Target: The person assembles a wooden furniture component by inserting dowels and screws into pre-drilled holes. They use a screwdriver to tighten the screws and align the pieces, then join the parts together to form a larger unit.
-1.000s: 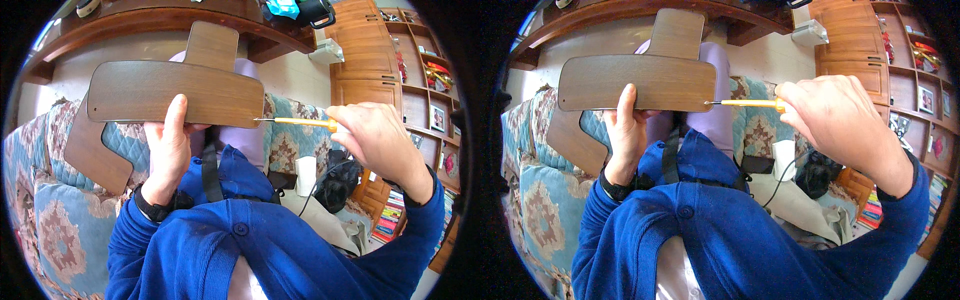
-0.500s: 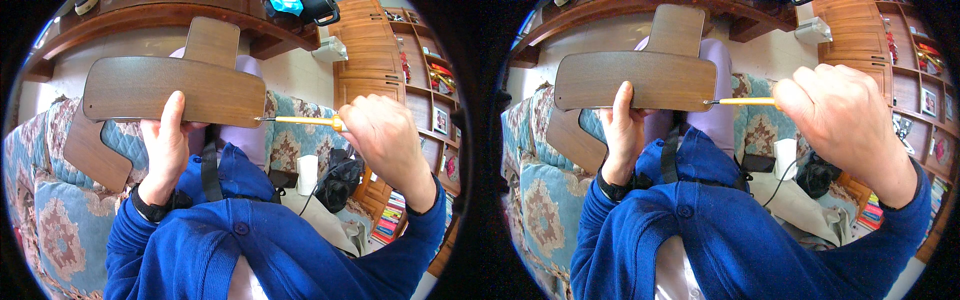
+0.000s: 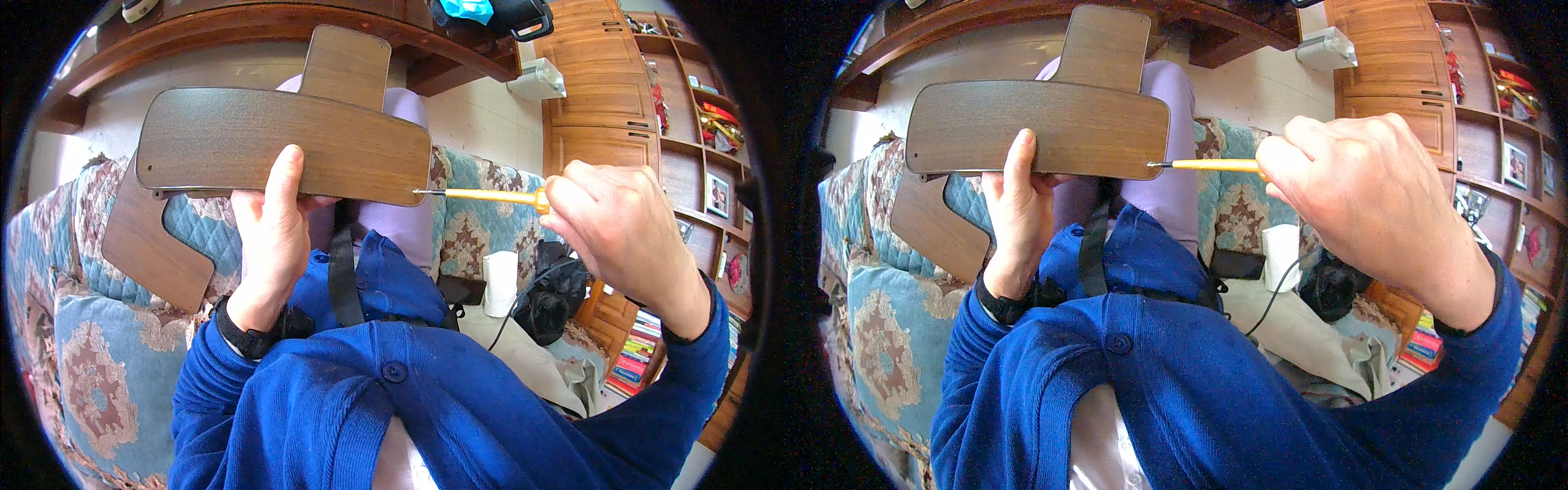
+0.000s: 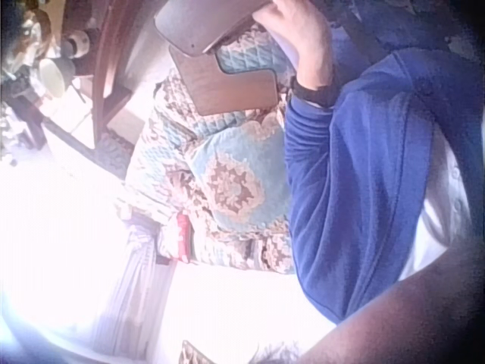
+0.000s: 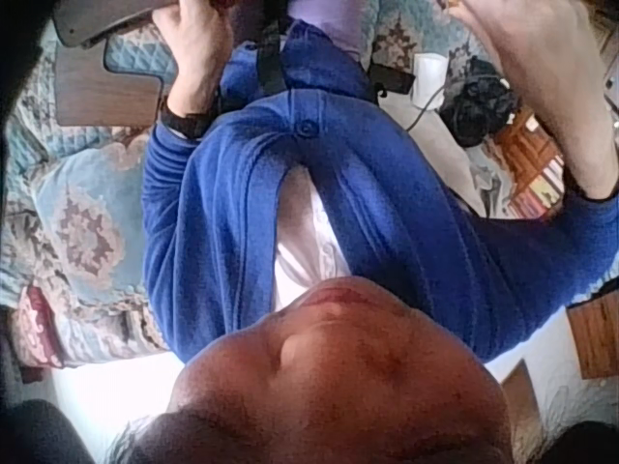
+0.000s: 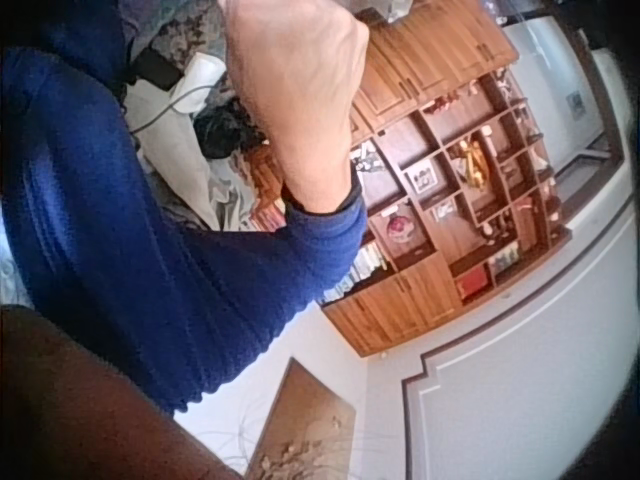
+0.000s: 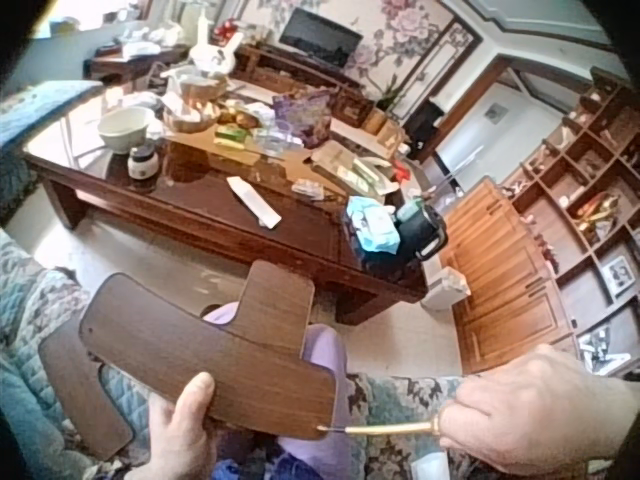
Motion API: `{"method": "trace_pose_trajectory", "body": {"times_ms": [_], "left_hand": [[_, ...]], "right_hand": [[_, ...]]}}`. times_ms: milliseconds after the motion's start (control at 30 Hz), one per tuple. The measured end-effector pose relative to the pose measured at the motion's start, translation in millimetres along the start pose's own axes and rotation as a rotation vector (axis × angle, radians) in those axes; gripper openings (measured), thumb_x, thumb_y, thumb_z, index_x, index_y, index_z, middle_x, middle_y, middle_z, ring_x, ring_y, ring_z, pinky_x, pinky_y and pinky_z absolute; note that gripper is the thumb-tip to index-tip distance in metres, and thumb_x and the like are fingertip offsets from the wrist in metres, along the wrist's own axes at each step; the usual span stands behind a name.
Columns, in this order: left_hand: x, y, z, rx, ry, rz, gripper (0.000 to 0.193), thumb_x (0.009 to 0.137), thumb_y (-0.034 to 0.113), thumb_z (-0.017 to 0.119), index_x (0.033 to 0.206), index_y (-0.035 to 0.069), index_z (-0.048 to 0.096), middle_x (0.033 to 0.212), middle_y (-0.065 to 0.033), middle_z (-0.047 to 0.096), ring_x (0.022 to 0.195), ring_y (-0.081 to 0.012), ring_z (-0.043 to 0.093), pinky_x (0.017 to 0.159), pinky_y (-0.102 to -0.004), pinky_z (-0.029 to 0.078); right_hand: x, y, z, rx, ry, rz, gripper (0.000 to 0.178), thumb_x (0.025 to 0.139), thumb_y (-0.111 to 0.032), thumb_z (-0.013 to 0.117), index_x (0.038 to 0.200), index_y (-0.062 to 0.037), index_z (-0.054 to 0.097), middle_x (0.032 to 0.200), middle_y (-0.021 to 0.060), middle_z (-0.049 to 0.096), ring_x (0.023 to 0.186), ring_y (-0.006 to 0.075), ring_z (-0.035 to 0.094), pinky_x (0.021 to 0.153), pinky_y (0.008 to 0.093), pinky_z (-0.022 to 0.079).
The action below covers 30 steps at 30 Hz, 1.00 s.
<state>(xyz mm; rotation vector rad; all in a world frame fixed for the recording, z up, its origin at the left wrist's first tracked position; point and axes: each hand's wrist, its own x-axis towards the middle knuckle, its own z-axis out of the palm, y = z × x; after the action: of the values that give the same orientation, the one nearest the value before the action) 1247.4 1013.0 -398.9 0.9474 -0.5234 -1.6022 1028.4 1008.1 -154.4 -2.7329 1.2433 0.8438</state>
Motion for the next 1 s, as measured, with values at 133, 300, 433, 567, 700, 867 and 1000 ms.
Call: {"method": "trace_pose_trajectory", "body": {"times_ms": [133,300,433,567,700,867,1000], "left_hand": [[-0.8,-1.3,2.7,-0.033,0.003,0.061,0.048,0.099,0.026,0.063,0.139,0.003,0.049,0.125,-0.0123,0.064,0.104,-0.0197,0.069,0.068,-0.0297,0.062],[-1.7,-1.7,-0.3,-0.065,0.019,0.065,0.030,0.101,0.021,0.061,0.127,0.007,0.055,0.111,-0.0081,0.067,0.092,-0.0191,0.070,0.066,-0.0333,0.061],[1.5,3.0,-17.1,0.048,-0.030,-0.030,0.032,0.104,0.021,0.058,0.130,0.005,0.051,0.114,-0.0099,0.065,0.092,-0.0209,0.070,0.065,-0.0340,0.063],[-5.3,-0.8,-31.8,0.049,-0.101,-0.028,0.039,0.103,0.025,0.060,0.127,-0.005,0.055,0.108,-0.0174,0.069,0.083,-0.0223,0.072,0.069,-0.0328,0.063],[-14.5,1.8,-38.9,0.186,-0.172,-0.091,0.031,0.106,0.022,0.053,0.117,-0.006,0.059,0.101,-0.0186,0.071,0.081,-0.0223,0.073,0.069,-0.0327,0.062],[-42.6,37.9,-22.5,0.846,-0.489,0.262,0.018,0.092,0.014,0.068,0.080,0.002,0.065,0.075,-0.0081,0.071,0.060,-0.0164,0.066,0.057,-0.0282,0.052],[-60.8,59.3,26.5,1.015,-0.738,1.073,0.011,0.082,0.014,0.075,0.093,0.013,0.073,0.086,-0.0026,0.070,0.075,-0.0180,0.067,0.067,-0.0295,0.053]], "right_hand": [[-4.0,-4.2,2.9,0.110,-0.054,0.093,0.019,0.088,-0.020,0.070,0.089,-0.0062,0.058,0.075,0.0105,0.059,0.070,0.0302,0.063,0.059,0.0417,0.048],[-11.2,16.0,4.1,0.541,-0.196,0.237,0.022,0.089,-0.019,0.071,0.098,-0.0015,0.062,0.077,0.0140,0.066,0.070,0.0314,0.066,0.064,0.0367,0.049],[-19.4,36.3,20.7,0.943,-0.207,0.279,0.020,0.091,-0.017,0.071,0.099,-0.0012,0.062,0.081,0.0102,0.069,0.071,0.0202,0.066,0.065,0.0314,0.050],[-30.6,44.5,44.1,1.162,-0.101,0.240,0.024,0.088,-0.017,0.077,0.100,-0.0027,0.062,0.086,0.0047,0.069,0.076,0.0111,0.060,0.070,0.0288,0.049],[-41.8,47.0,59.7,1.207,-0.078,0.253,0.028,0.083,-0.014,0.082,0.101,-0.0042,0.063,0.092,0.0038,0.068,0.086,0.0126,0.063,0.080,0.0290,0.050],[-46.6,44.5,71.9,1.243,0.002,0.223,0.030,0.080,-0.011,0.083,0.102,-0.0050,0.064,0.093,0.0038,0.068,0.088,0.0150,0.065,0.083,0.0303,0.051],[-42.1,31.4,73.3,1.202,0.053,0.125,0.030,0.079,-0.012,0.082,0.103,-0.0043,0.065,0.089,0.0050,0.068,0.083,0.0175,0.066,0.080,0.0314,0.052]]}}
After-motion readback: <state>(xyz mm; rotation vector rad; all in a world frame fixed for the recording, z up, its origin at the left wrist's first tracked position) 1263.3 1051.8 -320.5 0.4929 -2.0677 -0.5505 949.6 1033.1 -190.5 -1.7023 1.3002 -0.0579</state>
